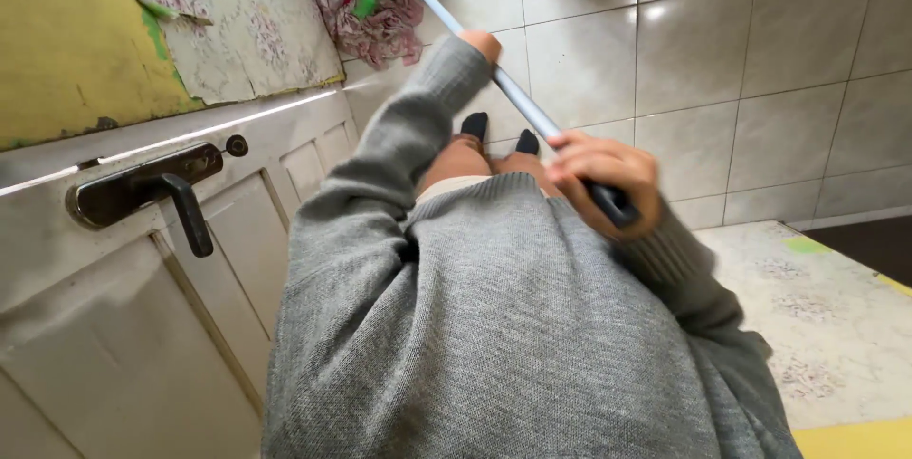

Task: Sweep the tiled floor of an entryway using a broom.

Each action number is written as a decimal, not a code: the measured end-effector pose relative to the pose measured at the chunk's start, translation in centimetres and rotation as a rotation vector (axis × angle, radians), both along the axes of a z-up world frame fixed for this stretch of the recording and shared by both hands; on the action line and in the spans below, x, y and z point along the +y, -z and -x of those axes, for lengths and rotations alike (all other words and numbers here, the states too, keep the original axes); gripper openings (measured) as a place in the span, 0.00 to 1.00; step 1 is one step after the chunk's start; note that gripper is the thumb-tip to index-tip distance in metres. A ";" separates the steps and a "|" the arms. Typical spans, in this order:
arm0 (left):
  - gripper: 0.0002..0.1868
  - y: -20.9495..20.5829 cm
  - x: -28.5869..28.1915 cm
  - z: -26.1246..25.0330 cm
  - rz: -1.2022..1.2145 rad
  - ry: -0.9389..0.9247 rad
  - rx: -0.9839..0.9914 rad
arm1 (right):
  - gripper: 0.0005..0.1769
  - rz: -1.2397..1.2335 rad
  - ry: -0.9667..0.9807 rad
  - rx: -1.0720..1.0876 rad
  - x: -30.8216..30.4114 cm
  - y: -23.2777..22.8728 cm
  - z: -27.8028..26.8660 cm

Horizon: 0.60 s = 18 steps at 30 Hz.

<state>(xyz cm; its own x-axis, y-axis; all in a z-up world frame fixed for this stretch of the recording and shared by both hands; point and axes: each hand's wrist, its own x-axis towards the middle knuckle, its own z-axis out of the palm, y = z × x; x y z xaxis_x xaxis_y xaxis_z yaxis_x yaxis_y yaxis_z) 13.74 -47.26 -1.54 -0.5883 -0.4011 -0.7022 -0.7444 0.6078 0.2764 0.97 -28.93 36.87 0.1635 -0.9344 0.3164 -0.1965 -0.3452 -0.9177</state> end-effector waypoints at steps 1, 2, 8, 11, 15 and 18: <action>0.09 0.1 -1.6 -0.1 0.000 0.008 -0.001 | 0.05 0.000 0.008 -0.001 -0.3 2.6 -0.5; 0.12 0.2 -3.1 -0.2 -0.043 -0.043 -0.062 | 0.05 0.043 0.099 -0.071 -0.5 5.1 -1.2; 0.16 11.8 -4.6 3.8 0.034 -0.022 0.005 | 0.12 0.097 0.450 -0.069 -0.2 13.2 -2.2; 0.17 9.3 -1.2 7.7 -0.035 0.059 -0.120 | 0.08 0.047 0.529 -0.046 2.0 13.1 -0.2; 0.14 14.7 7.1 13.0 0.019 0.213 -0.086 | 0.07 -0.072 0.517 0.065 5.9 7.4 3.2; 0.11 11.5 15.0 15.3 0.156 0.178 0.120 | 0.14 -0.154 0.538 0.110 9.0 4.0 5.5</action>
<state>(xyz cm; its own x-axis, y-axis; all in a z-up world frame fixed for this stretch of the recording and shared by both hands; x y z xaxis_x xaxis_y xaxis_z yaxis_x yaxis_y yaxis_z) -1.52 -32.26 -13.05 -0.7344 -0.3820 -0.5610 -0.5897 0.7684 0.2486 -4.52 -19.92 32.83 -0.3238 -0.9293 0.1776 -0.4050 -0.0335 -0.9137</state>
